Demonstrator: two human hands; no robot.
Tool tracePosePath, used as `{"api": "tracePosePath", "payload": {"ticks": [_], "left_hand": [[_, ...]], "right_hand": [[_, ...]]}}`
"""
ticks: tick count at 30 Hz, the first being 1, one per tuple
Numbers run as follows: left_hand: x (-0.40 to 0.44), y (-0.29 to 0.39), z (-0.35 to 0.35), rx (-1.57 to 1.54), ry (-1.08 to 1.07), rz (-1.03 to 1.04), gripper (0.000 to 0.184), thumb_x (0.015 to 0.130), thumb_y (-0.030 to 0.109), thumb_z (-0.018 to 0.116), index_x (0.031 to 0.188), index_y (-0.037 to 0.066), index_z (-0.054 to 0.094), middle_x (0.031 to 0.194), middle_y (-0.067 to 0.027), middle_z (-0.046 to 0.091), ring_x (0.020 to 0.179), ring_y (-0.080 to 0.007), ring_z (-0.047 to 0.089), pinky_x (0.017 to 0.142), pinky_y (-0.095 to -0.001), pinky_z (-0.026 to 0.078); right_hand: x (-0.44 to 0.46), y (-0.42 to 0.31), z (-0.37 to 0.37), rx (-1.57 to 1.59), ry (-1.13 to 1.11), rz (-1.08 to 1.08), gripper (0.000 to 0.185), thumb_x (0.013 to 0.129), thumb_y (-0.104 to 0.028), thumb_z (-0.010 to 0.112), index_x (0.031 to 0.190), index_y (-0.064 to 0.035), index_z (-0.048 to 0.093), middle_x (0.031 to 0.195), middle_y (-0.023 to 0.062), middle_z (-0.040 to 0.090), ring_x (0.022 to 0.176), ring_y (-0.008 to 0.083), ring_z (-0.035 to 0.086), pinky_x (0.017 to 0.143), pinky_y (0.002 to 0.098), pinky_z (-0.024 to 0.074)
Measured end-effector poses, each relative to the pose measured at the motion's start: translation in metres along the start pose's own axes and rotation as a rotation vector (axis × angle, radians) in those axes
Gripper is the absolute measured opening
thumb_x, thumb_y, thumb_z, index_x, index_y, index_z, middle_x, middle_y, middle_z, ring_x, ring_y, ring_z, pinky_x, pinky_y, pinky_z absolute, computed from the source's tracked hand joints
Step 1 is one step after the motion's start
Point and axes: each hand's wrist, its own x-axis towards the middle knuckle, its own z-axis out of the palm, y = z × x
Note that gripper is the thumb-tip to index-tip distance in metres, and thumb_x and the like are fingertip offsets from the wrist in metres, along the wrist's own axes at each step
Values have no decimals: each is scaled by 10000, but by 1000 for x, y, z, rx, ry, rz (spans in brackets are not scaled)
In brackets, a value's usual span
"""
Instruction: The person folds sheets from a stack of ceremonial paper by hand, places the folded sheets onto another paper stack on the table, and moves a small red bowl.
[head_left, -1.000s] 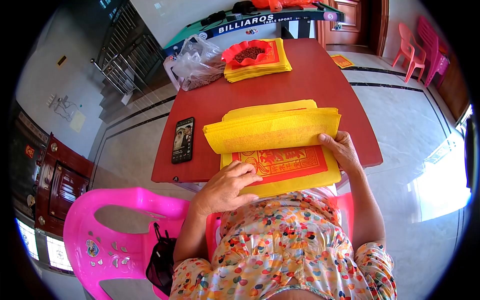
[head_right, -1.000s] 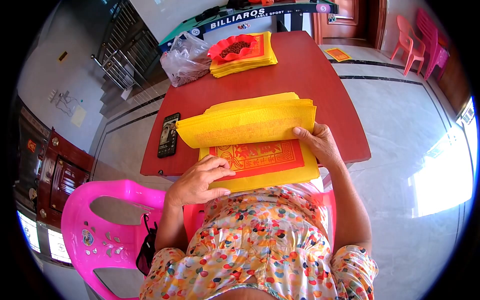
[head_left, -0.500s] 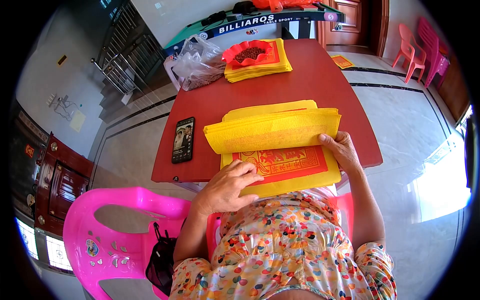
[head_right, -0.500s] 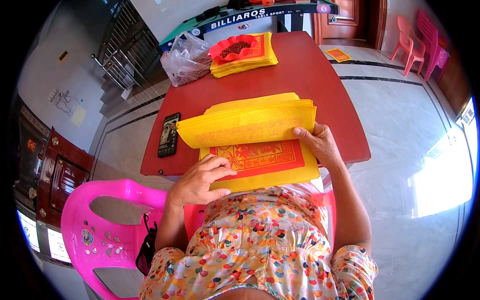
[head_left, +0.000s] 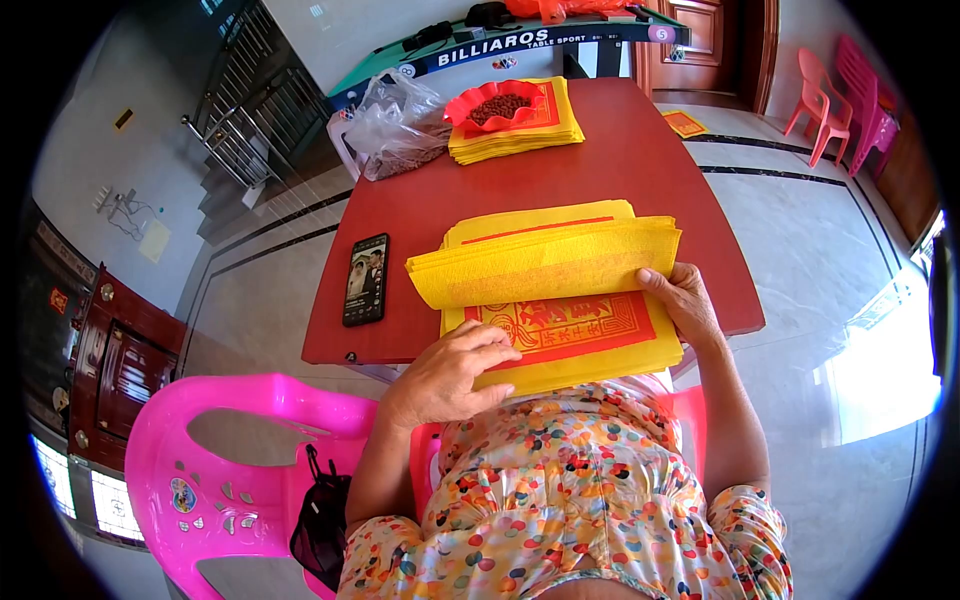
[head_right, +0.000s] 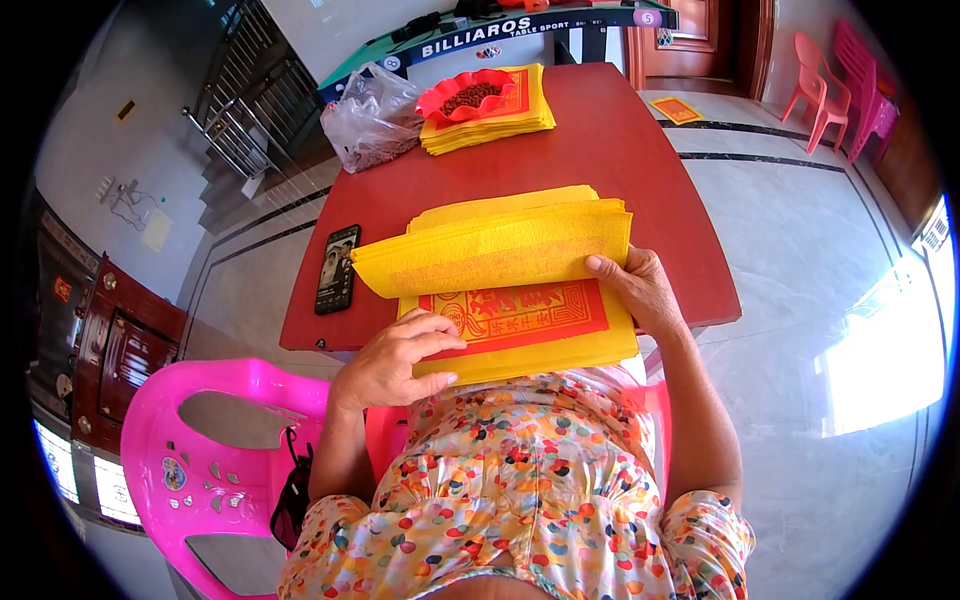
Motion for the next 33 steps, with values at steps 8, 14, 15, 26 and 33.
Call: {"api": "tracePosePath", "payload": {"ticks": [8, 14, 15, 26, 33], "left_hand": [[-7, 2, -12, 41, 183, -16, 282, 737, 155, 672, 971, 3, 639, 1012, -158, 602, 901, -291, 605, 787, -350, 491], [-9, -1, -21, 58, 451, -41, 87, 738, 17, 661, 805, -15, 615, 792, -106, 616, 694, -246, 609, 600, -318, 488], [-8, 0, -21, 58, 451, -41, 87, 738, 17, 661, 805, -15, 615, 792, -106, 616, 694, -246, 609, 600, -318, 488], [-3, -4, -15, -45, 680, -134, 64, 799, 20, 635, 808, -39, 611, 704, -88, 585, 567, -127, 546, 474, -239, 409], [1, -6, -10, -56, 735, -148, 63, 808, 20, 625, 827, -39, 613, 697, -73, 585, 556, -90, 519, 452, -220, 367]], "right_hand": [[1, -1, -1, -7, -9, 1, 361, 823, -328, 658, 955, 8, 653, 804, 56, 669, 652, 84, 616, 593, 242, 519], [1, 1, -1, 22, -4, -5, 363, 828, -321, 657, 968, 13, 645, 809, 53, 662, 660, 79, 608, 599, 235, 512], [0, 0, -1, 22, -4, -5, 363, 828, -321, 657, 968, 13, 645, 809, 53, 662, 660, 79, 608, 599, 235, 512], [4, 10, -14, 119, -18, 24, 610, 888, -534, 451, 1051, 40, 577, 941, 151, 638, 813, 173, 634, 721, 297, 532], [2, 18, -16, 307, -96, -46, 818, 832, -678, 368, 1178, 53, 494, 1142, 220, 554, 1040, 282, 564, 900, 395, 461]]}}
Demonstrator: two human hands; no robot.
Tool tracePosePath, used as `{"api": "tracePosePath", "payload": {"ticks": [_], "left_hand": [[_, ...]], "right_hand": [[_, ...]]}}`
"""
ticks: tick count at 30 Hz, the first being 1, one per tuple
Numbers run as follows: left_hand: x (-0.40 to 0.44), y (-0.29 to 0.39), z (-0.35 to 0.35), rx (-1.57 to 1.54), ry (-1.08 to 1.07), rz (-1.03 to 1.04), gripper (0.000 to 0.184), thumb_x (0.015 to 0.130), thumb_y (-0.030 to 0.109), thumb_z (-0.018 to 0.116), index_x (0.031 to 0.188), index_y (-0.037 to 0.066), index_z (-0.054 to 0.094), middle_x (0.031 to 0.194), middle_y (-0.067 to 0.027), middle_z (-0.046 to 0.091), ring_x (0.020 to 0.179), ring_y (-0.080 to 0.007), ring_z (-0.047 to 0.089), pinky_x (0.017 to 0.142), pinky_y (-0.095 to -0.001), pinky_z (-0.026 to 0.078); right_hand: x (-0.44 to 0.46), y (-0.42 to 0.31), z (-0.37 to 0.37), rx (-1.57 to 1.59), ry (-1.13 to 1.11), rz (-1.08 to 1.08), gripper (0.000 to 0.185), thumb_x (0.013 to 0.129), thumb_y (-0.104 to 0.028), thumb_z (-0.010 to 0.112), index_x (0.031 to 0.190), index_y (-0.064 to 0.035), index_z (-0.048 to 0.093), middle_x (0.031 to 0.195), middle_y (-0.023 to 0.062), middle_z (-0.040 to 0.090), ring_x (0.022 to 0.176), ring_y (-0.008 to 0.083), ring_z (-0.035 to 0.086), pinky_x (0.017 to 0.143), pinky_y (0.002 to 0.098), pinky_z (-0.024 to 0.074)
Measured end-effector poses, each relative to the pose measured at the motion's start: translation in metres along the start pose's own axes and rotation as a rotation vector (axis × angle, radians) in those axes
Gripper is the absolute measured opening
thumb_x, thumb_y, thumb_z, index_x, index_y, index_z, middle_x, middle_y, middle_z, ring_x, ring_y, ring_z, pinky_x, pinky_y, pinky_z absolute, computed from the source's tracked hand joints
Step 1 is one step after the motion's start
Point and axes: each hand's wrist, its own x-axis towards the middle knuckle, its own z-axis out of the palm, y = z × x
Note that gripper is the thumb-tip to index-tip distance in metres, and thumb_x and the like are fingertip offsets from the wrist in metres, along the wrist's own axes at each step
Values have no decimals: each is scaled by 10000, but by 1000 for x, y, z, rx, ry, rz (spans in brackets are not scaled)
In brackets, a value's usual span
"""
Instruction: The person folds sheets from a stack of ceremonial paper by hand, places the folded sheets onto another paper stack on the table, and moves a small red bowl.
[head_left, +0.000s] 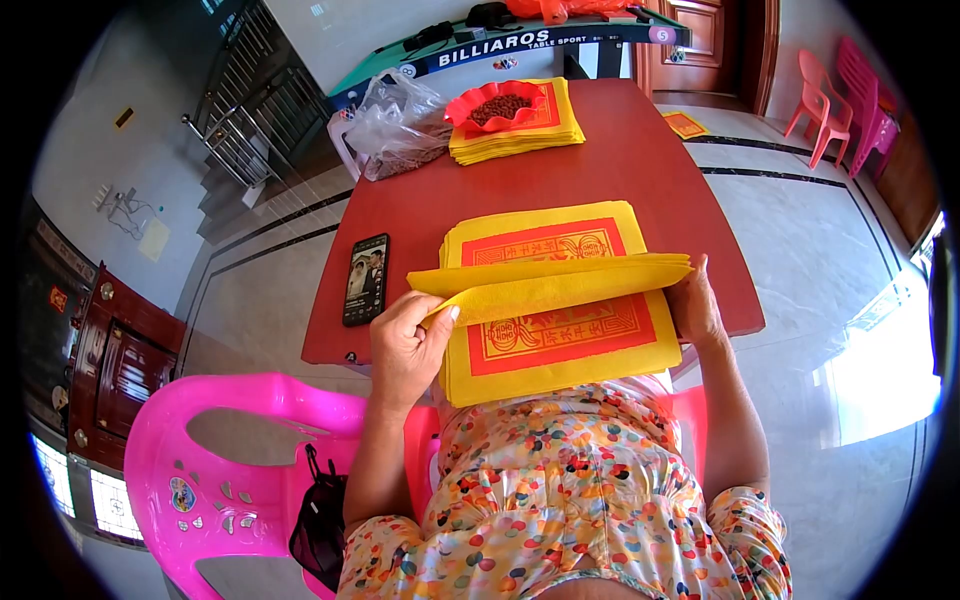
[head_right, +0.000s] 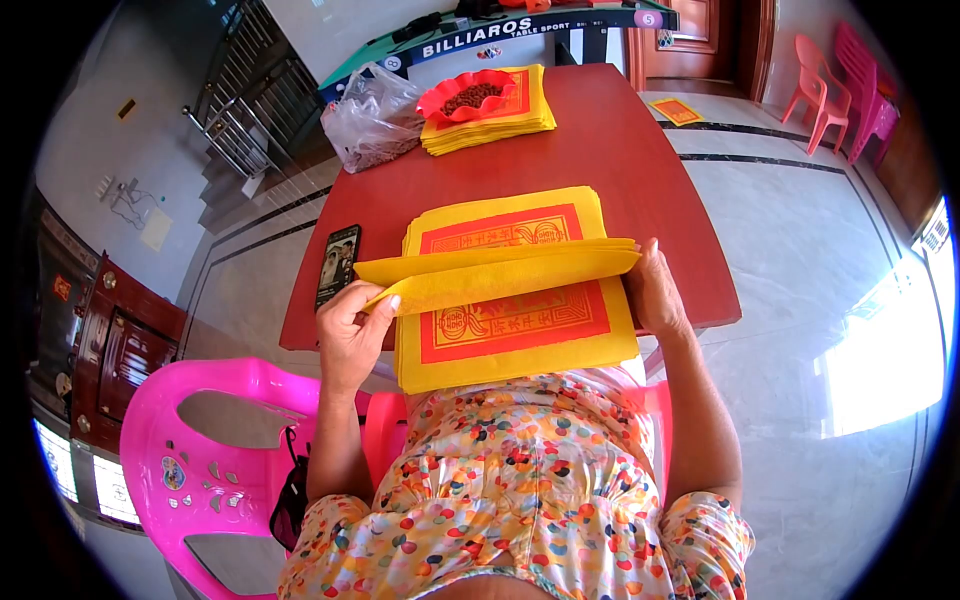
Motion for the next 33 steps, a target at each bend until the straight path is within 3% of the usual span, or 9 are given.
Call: {"api": "tracePosePath", "payload": {"ticks": [7, 9, 12, 18, 21, 22, 25, 28, 33], "left_hand": [[-1, -3, 3, -41, 39, -34, 67, 805, 20, 629, 835, -39, 617, 700, -61, 592, 554, -74, 506, 451, -212, 358], [-1, -4, 3, -55, 49, -43, 68, 805, 22, 630, 831, -40, 617, 692, -60, 590, 553, -72, 506, 451, -211, 356], [-1, -2, 1, -25, 22, -1, 97, 793, 14, 643, 868, -38, 611, 757, -52, 585, 538, -60, 466, 455, -201, 353], [0, 7, 0, -45, 314, 82, 233, 755, -37, 661, 974, 0, 591, 912, -35, 525, 560, -45, 390, 480, -177, 350], [-1, 17, -6, -22, 94, 119, 177, 749, -50, 656, 910, 12, 618, 813, -33, 553, 541, -44, 430, 451, -172, 337], [-3, 25, -11, -33, -122, -31, 116, 737, -5, 675, 843, -4, 629, 813, -74, 593, 686, -114, 545, 567, -218, 427], [-5, 15, -3, 24, -468, 186, 250, 699, 99, 735, 910, 1, 642, 876, -122, 596, 820, -257, 587, 706, -332, 479], [-8, 14, 0, 51, -721, 121, 317, 700, 153, 740, 970, 23, 638, 969, -130, 583, 909, -276, 565, 770, -351, 468], [-8, 10, -1, 89, -807, 92, 413, 686, 176, 732, 1056, 44, 607, 1081, -130, 541, 1001, -291, 524, 862, -362, 436]], "right_hand": [[0, -7, 7, -76, -78, -82, 875, 701, -710, 557, 1109, 64, 547, 1051, 196, 605, 918, 232, 617, 799, 351, 516], [-2, -11, 12, -229, -31, -41, 681, 727, -566, 660, 1039, 38, 607, 941, 143, 652, 830, 177, 637, 747, 315, 526], [-3, -15, 20, -305, 43, 26, 466, 770, -406, 697, 988, 3, 647, 851, 83, 673, 748, 128, 638, 690, 278, 526], [-1, -13, 20, -336, 79, 33, 383, 832, -376, 642, 943, -10, 663, 800, 49, 667, 679, 83, 618, 602, 246, 513], [-1, -13, 19, -330, 104, 63, 382, 842, -376, 632, 931, -5, 662, 776, 42, 659, 650, 74, 610, 575, 238, 505], [-1, -14, 21, -330, 104, 63, 382, 842, -376, 632, 931, -5, 662, 776, 42, 659, 650, 74, 610, 575, 238, 505], [-2, -16, 24, -306, 124, 57, 380, 849, -371, 626, 922, 0, 662, 760, 38, 655, 630, 69, 603, 557, 229, 498], [-1, -15, 22, -325, 115, 65, 382, 847, -373, 628, 916, 0, 663, 753, 35, 654, 631, 68, 602, 557, 228, 497], [-1, -14, 21, -349, 118, 46, 386, 841, -379, 634, 912, -1, 664, 744, 32, 653, 636, 66, 603, 556, 229, 495]]}}
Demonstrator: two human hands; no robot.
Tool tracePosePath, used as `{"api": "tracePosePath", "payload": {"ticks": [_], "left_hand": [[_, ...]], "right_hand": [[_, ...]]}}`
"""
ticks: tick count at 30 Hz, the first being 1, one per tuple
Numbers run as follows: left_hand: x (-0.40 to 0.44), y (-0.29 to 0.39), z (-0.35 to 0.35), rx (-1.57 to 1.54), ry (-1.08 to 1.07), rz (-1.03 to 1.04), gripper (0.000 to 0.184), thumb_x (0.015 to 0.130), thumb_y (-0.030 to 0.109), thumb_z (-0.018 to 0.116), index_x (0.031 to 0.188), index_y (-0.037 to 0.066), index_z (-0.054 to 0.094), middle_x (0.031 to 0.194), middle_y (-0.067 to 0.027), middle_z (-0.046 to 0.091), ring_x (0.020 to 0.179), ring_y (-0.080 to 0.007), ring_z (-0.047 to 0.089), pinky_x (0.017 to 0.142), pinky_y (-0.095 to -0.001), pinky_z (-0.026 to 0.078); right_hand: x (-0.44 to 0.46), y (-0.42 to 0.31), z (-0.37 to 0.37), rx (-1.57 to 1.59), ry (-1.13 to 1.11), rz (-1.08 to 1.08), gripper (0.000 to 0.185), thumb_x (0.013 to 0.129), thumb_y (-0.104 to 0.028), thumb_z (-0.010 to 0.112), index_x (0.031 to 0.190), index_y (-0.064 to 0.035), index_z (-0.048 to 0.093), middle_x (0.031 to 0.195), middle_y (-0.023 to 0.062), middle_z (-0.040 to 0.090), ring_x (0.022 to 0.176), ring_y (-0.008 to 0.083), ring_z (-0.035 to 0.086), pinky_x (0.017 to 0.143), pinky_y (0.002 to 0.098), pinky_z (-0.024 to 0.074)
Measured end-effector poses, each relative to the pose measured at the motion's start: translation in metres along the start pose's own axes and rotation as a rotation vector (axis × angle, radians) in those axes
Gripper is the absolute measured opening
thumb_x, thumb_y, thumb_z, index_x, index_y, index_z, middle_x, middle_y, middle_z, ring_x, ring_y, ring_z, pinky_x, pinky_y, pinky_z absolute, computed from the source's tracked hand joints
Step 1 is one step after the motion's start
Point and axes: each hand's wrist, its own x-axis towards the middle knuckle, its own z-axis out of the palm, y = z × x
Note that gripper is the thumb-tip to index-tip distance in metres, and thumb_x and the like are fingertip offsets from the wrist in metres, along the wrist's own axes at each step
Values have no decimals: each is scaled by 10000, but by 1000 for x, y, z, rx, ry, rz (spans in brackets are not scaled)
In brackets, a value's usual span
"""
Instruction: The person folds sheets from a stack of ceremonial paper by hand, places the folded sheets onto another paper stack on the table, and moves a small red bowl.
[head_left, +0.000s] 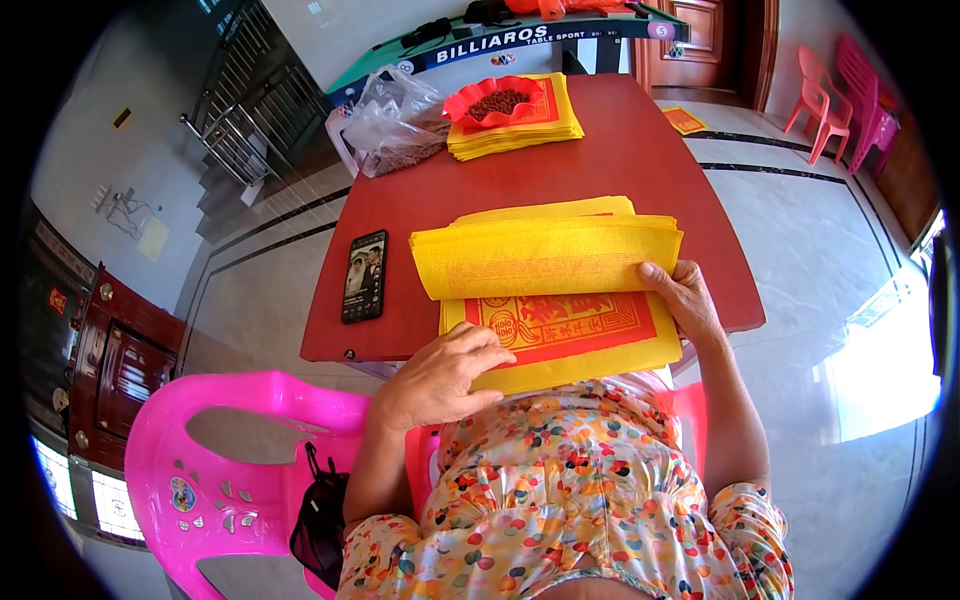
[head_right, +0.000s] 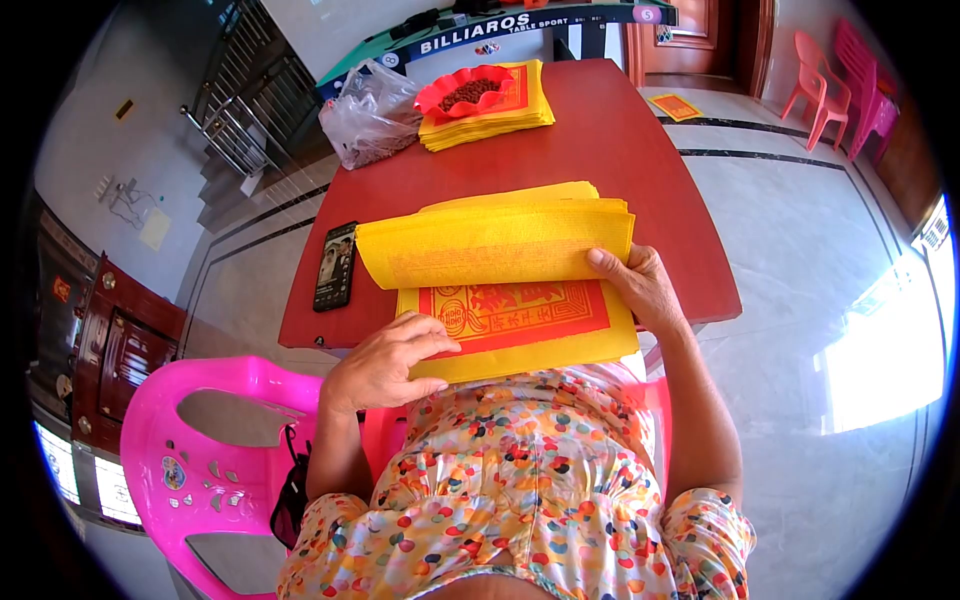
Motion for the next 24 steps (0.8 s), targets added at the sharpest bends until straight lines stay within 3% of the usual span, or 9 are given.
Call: {"api": "tracePosePath", "payload": {"ticks": [5, 24], "left_hand": [[1, -1, 1, 40, -35, -15, 428, 688, 175, 712, 1079, 48, 592, 1086, -122, 528, 1043, -278, 498, 917, -355, 403], [2, -5, 3, 43, -55, -3, 445, 682, 172, 715, 1088, 49, 582, 1099, -120, 507, 1044, -275, 487, 917, -360, 396]], "right_hand": [[1, 1, -1, -6, -6, 6, 401, 835, -393, 635, 916, -1, 664, 745, 41, 655, 633, 70, 606, 559, 231, 496], [0, 0, -1, 11, -16, 15, 401, 830, -389, 640, 928, -1, 662, 769, 55, 662, 655, 83, 616, 584, 240, 510]]}}
